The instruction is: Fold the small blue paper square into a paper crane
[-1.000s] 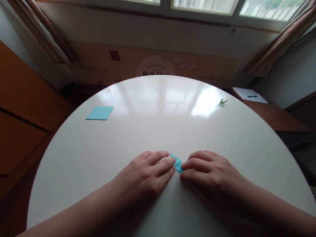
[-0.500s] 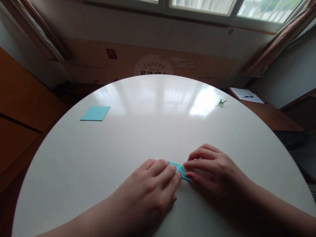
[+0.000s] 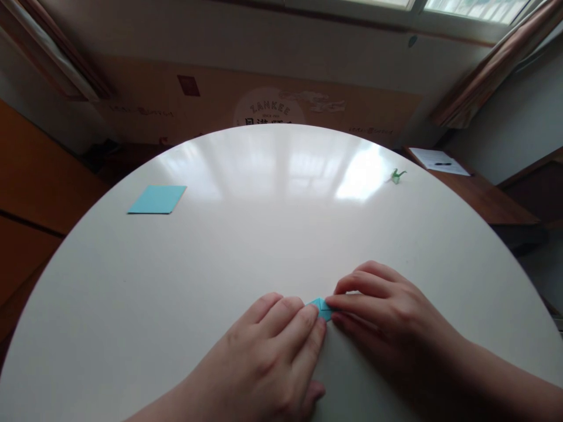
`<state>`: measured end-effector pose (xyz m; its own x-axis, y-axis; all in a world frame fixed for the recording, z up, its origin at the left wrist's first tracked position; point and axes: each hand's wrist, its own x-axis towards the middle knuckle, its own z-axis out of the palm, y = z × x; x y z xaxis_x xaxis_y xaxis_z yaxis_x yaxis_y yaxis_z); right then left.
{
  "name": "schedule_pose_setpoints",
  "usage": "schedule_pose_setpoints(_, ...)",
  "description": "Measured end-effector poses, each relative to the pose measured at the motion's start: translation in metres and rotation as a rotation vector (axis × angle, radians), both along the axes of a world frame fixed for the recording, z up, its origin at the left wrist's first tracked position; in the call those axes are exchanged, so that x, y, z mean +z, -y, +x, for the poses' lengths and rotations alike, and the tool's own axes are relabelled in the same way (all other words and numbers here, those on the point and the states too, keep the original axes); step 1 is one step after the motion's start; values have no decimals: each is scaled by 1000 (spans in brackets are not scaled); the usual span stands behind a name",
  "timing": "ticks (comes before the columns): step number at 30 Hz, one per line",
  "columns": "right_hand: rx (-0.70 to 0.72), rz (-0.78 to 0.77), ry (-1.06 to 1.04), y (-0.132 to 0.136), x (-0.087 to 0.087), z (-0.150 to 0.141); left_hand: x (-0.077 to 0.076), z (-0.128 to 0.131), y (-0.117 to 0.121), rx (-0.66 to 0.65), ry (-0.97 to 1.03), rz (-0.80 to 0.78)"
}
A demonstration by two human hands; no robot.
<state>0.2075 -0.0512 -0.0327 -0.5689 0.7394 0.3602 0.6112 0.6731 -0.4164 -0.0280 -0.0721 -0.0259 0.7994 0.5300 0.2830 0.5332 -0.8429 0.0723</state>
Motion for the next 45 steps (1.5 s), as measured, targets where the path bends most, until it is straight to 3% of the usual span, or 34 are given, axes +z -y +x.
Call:
schedule_pose_setpoints(9, 29, -49, -31, 2, -1, 1, 0, -1, 0, -3, 12, 0)
schedule_pose_setpoints(19, 41, -17, -38, -4, -3, 2, 5, -5, -9, -113, -84, 49)
schedule_pose_setpoints(29, 60, -115, -54, -7, -3, 6, 6, -6, -13, -135, -57, -71)
schedule_pose_setpoints(39, 4, -293, -81, -3, -2, 1, 4, -7, -12, -157, -60, -63)
schedule_pose_setpoints(45, 35, -252, -117, -4, -5, 3, 4, -9, -12, -156, -98, -65)
